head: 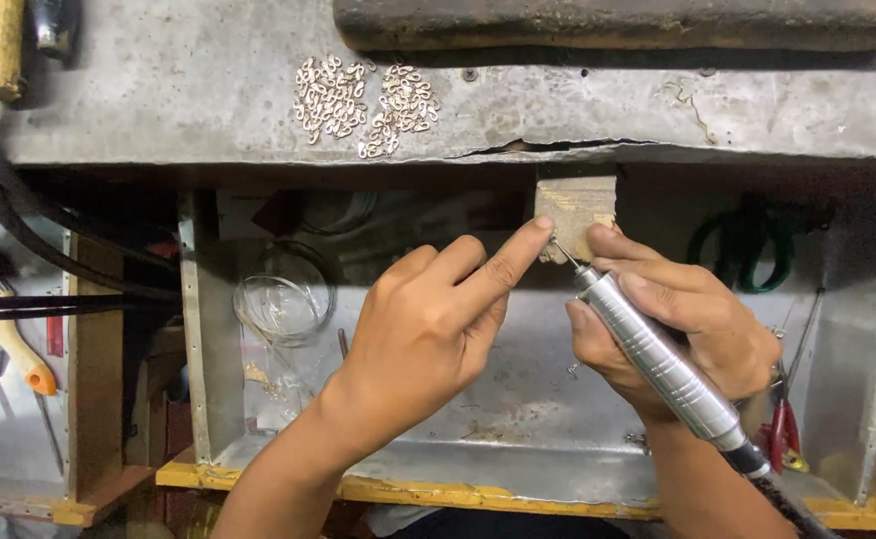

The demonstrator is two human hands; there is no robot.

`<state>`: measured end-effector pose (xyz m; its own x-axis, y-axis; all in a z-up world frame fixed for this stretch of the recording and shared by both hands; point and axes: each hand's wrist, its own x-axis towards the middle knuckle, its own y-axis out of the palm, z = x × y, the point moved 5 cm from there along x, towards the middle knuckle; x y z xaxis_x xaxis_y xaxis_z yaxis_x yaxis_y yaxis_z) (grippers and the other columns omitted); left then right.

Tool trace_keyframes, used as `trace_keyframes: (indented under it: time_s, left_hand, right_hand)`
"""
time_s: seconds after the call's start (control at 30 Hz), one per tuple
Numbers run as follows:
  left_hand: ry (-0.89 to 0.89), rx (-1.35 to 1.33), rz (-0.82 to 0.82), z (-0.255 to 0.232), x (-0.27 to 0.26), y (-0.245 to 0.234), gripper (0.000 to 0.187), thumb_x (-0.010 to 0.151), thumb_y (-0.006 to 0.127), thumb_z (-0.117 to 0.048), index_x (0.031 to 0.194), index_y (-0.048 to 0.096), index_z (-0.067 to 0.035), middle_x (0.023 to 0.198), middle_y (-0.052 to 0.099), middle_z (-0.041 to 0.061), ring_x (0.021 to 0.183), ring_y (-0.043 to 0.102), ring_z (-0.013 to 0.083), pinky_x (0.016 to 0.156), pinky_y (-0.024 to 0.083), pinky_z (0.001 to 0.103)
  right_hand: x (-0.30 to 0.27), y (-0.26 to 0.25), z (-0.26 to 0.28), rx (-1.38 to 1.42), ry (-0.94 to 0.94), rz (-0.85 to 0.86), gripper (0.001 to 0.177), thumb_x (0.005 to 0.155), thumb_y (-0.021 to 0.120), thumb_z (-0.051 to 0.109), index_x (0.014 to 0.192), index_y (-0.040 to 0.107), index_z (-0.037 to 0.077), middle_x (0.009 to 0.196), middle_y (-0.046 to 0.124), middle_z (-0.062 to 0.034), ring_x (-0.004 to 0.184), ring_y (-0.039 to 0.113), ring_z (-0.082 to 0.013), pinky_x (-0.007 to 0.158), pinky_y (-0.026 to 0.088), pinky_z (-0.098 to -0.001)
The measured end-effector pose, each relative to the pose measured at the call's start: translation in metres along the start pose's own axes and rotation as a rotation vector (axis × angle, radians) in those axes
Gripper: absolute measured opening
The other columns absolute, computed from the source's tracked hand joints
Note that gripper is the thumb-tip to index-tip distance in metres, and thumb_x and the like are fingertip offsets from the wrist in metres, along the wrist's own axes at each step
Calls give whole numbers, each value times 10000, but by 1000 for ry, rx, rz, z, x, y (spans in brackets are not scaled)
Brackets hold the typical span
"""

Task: Polishing small metal jewelry components using a rotary hand tool on a workbench bench pin.

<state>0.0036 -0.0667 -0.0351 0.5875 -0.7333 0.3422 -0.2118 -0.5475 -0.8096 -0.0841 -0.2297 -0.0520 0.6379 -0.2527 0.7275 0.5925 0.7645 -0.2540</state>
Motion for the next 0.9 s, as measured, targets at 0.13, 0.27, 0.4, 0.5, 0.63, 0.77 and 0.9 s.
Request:
trace_keyframes:
  time_s: [0.13,0.27,0.4,0.5,0.63,0.77,0.9]
  left_hand:
    - [-8,13,6,0,0,0,515,1024,581,-16,1510,545,-182,817,445,-5,607,335,222,613,425,341]
    - [-2,-13,-7,1,0,1,494,1039,577,-19,1508,547,-170,814,454,-10,617,342,213,622,429,332]
    - [8,-32,-27,1,1,2,503,1027,585,3,1502,554,-160,807,450,-18,623,343,197,628,429,318]
    - [4,-15,-31,1,1,3,487,1042,583,-26,1506,554,-172,801,447,-21,615,332,205,627,422,319]
    - [11,-9,-48,1,-1,5,508,1015,577,13,1496,563,-151,787,445,-11,611,319,204,610,402,326]
    - [20,-5,-83,0,-3,8,497,1023,577,18,1493,568,-143,785,434,-13,617,309,206,623,399,325]
    - [-2,-21,-92,0,-4,10,469,1051,567,-13,1498,562,-155,788,427,-14,632,313,211,630,402,328]
  right_hand:
    - [-4,-6,-10,32,-2,-2,470,814,889,-95,1156,575,-18,1029,676,-283,1056,766,-429,1036,702,-506]
    - [-8,-4,-16,120,-48,151,575,882,840,-124,1322,529,73,849,654,-139,871,750,-240,1155,640,-492]
    - [-9,-6,-13,59,-4,85,549,836,900,-94,1260,581,43,1104,693,-204,1131,758,-342,1137,671,-488]
    - [-8,-6,-11,48,-6,108,570,836,896,-92,1274,558,46,1111,691,-239,1163,756,-378,1124,673,-474]
    - [-7,-2,-7,32,14,12,498,803,907,-92,1170,585,8,1059,688,-254,1085,770,-398,1063,698,-483]
    - [-8,-4,-8,40,2,26,510,792,918,-91,1168,589,8,1075,689,-257,1098,768,-418,1052,704,-487]
    - [-15,-6,-20,72,3,80,551,805,899,-94,1229,568,28,1071,704,-307,1157,746,-415,1103,660,-482]
